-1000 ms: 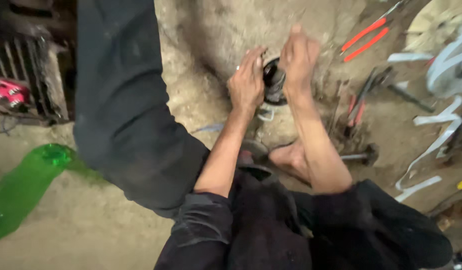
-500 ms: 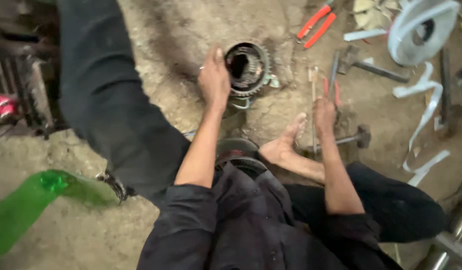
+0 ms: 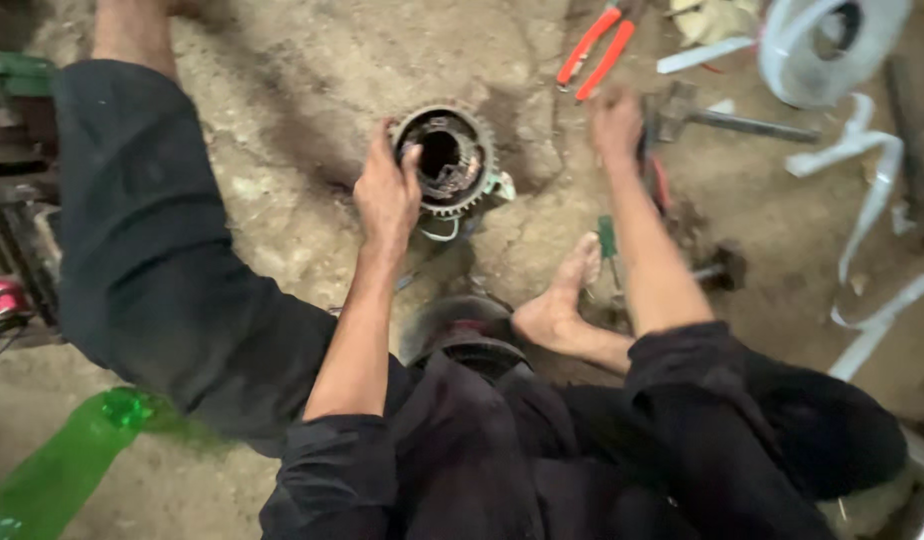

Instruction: The person is repairing an electric motor stator while sitting on the floor. They use a screwdriver to adjust internal components and a hammer with a metal rod to tap the stator housing.

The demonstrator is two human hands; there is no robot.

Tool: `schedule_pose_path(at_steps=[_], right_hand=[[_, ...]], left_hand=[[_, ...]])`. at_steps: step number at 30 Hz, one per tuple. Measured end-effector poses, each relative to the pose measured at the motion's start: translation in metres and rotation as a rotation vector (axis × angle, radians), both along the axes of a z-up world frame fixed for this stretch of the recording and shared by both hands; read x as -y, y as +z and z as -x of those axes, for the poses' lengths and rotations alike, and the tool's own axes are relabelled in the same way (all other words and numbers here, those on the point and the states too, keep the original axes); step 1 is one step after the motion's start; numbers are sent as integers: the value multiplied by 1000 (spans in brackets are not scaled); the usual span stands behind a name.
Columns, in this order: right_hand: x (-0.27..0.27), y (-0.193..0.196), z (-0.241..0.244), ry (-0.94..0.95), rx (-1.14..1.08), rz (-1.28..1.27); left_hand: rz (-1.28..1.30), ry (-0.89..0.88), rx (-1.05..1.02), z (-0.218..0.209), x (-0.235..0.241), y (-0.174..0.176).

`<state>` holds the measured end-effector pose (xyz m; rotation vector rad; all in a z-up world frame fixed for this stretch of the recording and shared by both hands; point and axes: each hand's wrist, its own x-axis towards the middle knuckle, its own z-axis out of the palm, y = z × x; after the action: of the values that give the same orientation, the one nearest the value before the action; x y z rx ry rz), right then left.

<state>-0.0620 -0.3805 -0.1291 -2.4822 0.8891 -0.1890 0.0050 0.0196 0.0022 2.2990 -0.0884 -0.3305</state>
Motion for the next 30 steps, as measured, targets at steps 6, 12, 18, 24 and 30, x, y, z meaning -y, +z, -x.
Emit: schedule_pose_path(at_steps=[6,12,18,24,30], right_hand=[[56,-52,-62,-200,-162,21],[75,-10,-20,-292,48,-249],[24,225,113,495,-125,-356],[-64,369,114,-147,-656,-874],[-129,400,26,-63,-824,-884]], left_hand=[[51,-37,-75,-24,-5,18],[111,203,222,1,25,51],[404,-124,-92,42,86,95],[320,-252,116,77,115,98],[659,-39,-640,106,91,116]])
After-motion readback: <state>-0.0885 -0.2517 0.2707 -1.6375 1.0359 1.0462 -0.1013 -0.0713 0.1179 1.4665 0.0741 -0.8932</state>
